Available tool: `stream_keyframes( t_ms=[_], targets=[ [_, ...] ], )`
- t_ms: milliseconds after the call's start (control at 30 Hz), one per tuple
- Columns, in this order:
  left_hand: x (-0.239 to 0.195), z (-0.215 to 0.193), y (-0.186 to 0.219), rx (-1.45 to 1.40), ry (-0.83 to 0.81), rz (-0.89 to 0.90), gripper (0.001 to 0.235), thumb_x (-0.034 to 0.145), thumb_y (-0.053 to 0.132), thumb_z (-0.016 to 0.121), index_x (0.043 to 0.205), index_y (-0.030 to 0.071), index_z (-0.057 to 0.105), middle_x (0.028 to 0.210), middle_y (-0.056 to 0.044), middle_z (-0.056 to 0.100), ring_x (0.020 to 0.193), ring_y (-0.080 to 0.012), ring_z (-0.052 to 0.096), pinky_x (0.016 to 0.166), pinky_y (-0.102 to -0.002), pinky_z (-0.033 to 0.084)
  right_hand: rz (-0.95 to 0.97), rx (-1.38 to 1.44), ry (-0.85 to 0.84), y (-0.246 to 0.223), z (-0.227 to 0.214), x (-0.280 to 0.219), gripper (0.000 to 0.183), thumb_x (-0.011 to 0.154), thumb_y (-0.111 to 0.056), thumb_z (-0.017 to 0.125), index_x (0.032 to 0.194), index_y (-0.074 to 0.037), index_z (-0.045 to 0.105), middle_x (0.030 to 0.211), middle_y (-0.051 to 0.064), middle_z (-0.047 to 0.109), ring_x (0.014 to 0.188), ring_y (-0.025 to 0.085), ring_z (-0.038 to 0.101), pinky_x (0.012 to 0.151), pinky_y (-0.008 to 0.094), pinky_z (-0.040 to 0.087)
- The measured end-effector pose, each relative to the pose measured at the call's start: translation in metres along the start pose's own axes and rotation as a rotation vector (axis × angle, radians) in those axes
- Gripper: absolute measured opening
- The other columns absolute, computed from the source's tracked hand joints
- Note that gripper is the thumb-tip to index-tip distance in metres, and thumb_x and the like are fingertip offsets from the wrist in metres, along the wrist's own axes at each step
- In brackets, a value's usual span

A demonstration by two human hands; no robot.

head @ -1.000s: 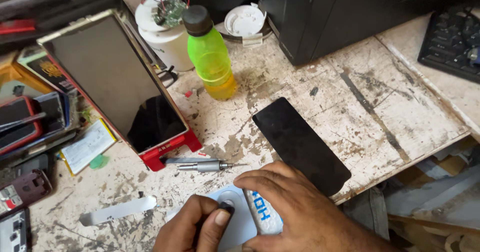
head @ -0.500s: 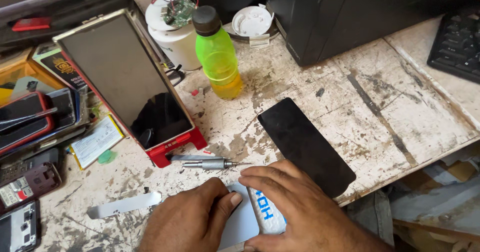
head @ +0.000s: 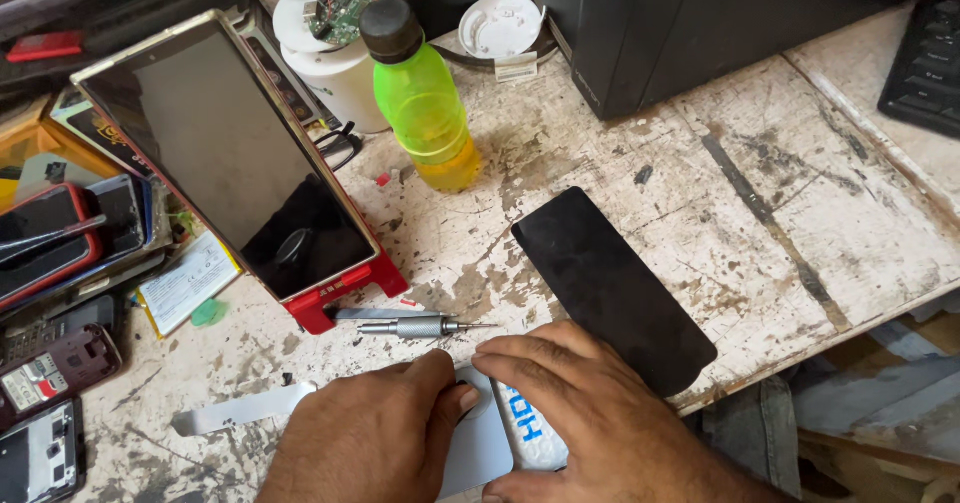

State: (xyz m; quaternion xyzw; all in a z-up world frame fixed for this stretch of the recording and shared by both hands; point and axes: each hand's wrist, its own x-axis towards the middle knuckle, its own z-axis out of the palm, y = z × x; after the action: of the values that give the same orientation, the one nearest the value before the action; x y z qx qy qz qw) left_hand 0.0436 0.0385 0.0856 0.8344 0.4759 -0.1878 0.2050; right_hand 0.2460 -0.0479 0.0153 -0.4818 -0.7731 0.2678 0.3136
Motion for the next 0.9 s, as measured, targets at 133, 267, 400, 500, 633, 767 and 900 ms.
stream_keyframes(
  t_ms=[133,267,400,500,633,767,900],
  targets=[
    [-0.001,0.004,0.0,-0.002,0.033,0.005,0.036,0.102,0.053,0.055,0.113,0.022,0.067,0.088,-0.006,0.076,0.084,-0.0291,0.075,0.075,-0.048,0.058,-0.003,0.007,0.014,-0.003,-0.001,-0.001,0.091,0.073,-0.046,0.091,0.142,-0.001,0.054,0.146,0.014,0.056,0.136,0.034,0.048,0.112,0.047,0.037],
    [-0.004,0.012,-0.005,-0.085,0.085,-0.005,0.035,0.101,0.054,0.057,0.109,0.022,0.068,0.083,-0.008,0.076,0.082,-0.0302,0.076,0.073,-0.049,0.057,0.038,0.029,-0.009,-0.004,-0.003,0.0,0.091,0.073,-0.044,0.092,0.143,0.0,0.053,0.144,0.015,0.056,0.136,0.035,0.046,0.111,0.049,0.035],
    [-0.004,0.023,-0.013,-0.209,0.145,0.019,0.033,0.1,0.053,0.06,0.11,0.023,0.069,0.076,-0.01,0.075,0.079,-0.0313,0.076,0.07,-0.049,0.055,0.052,0.037,-0.007,-0.003,-0.002,-0.001,0.091,0.073,-0.042,0.091,0.144,-0.001,0.051,0.146,0.014,0.056,0.138,0.034,0.046,0.113,0.048,0.036],
    [-0.003,0.033,-0.019,-0.254,0.182,0.069,0.031,0.1,0.05,0.062,0.11,0.022,0.069,0.076,-0.012,0.074,0.078,-0.0318,0.076,0.07,-0.048,0.056,0.034,0.027,0.0,-0.004,-0.002,0.001,0.093,0.073,-0.043,0.091,0.145,-0.001,0.05,0.146,0.015,0.054,0.138,0.035,0.045,0.113,0.049,0.034],
    [-0.001,0.042,-0.024,-0.345,0.247,0.128,0.029,0.1,0.048,0.063,0.107,0.021,0.07,0.078,-0.01,0.076,0.079,-0.0299,0.077,0.071,-0.046,0.057,0.057,0.02,-0.017,-0.004,-0.001,0.001,0.094,0.073,-0.044,0.091,0.146,-0.002,0.049,0.148,0.014,0.053,0.139,0.034,0.043,0.113,0.049,0.033],
    [-0.001,0.047,-0.026,-0.363,0.251,0.111,0.029,0.1,0.049,0.064,0.105,0.022,0.071,0.08,-0.007,0.077,0.081,-0.027,0.078,0.072,-0.044,0.058,0.064,0.047,-0.027,-0.003,0.001,0.0,0.093,0.076,-0.045,0.089,0.148,-0.002,0.048,0.148,0.014,0.052,0.14,0.034,0.042,0.114,0.05,0.031],
    [-0.001,0.047,-0.027,-0.395,0.226,0.085,0.029,0.1,0.05,0.063,0.103,0.023,0.073,0.08,-0.005,0.079,0.081,-0.0233,0.08,0.074,-0.041,0.059,0.057,0.039,-0.029,-0.003,0.0,0.001,0.094,0.076,-0.045,0.089,0.148,-0.002,0.048,0.148,0.014,0.052,0.141,0.034,0.041,0.114,0.05,0.031]
  ],
)
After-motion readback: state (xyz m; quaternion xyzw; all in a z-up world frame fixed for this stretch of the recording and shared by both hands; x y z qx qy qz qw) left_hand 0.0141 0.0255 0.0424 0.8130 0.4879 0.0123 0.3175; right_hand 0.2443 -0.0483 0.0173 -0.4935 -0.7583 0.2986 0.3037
